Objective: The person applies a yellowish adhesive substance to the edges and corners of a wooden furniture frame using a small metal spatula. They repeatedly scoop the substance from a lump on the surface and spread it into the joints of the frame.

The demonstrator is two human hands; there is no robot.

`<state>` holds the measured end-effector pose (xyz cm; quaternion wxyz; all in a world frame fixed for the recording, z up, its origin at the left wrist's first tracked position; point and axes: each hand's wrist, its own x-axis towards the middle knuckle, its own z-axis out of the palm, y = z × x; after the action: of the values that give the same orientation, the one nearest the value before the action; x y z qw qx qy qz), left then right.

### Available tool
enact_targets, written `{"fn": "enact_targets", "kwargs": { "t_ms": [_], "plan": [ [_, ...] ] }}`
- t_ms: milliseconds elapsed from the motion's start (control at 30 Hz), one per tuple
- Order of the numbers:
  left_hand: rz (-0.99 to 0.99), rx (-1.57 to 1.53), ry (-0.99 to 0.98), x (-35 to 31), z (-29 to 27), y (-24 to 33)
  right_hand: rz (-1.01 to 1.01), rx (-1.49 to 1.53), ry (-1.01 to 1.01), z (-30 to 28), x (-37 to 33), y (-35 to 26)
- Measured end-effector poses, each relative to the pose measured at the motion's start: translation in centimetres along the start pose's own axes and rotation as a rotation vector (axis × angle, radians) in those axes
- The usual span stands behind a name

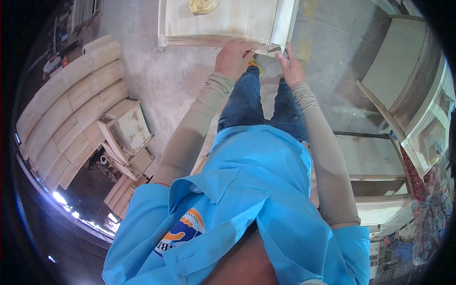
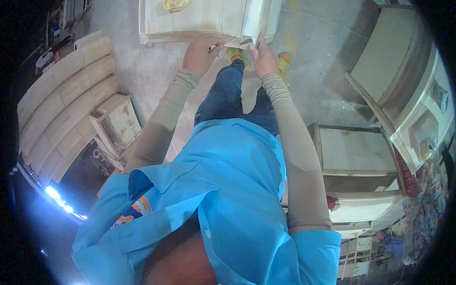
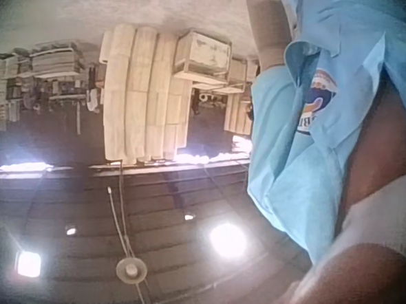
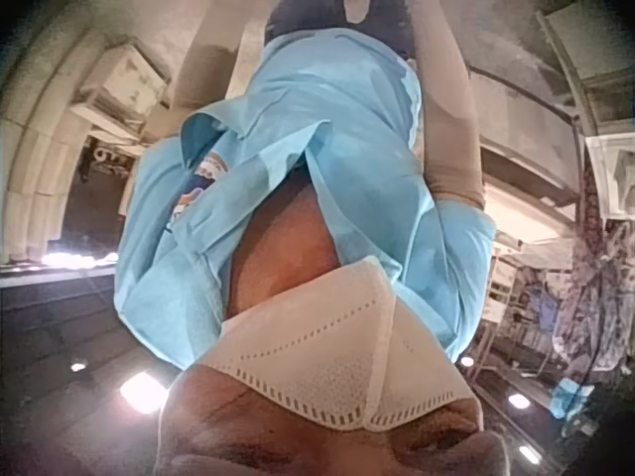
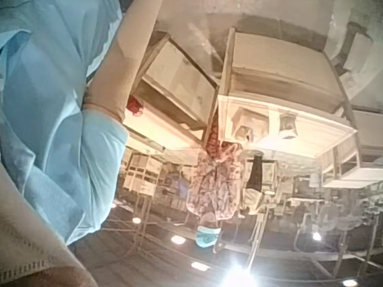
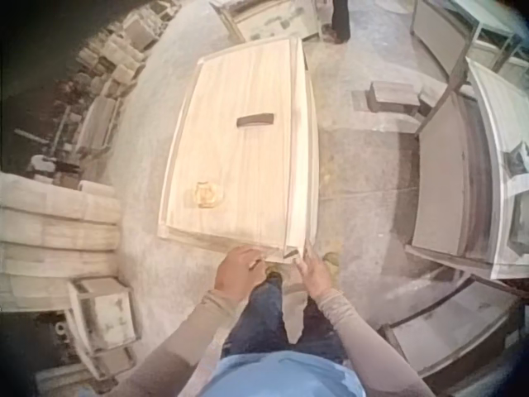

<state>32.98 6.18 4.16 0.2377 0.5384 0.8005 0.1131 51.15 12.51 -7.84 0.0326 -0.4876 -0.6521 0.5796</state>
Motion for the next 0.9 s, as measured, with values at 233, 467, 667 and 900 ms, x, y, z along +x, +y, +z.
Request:
{"fn": "enact_targets", "kwargs": {
  "t_ms": [233, 467, 667, 900],
  "plan": [
    [0.036, -0.226, 0.007, 0.4, 0.1, -2.7, -0.036, 0.153, 0.018, 0.3, 0.8, 0.6],
    [0.241, -0.233, 0.001, 1.9, 0.2, -3.3, -0.1, 0.335, 0.032, 1.0, 0.0, 0.3],
    [0.421, -0.192, -0.03, 3.8, 0.6, -4.2, -0.081, 0.48, 0.094, 2.5, -0.6, 0.0],
    [0.642, -0.225, -0.034, 6.1, 1.2, -5.2, -0.1, 0.453, 0.38, 5.6, -1.3, -0.4]
  ]
}}
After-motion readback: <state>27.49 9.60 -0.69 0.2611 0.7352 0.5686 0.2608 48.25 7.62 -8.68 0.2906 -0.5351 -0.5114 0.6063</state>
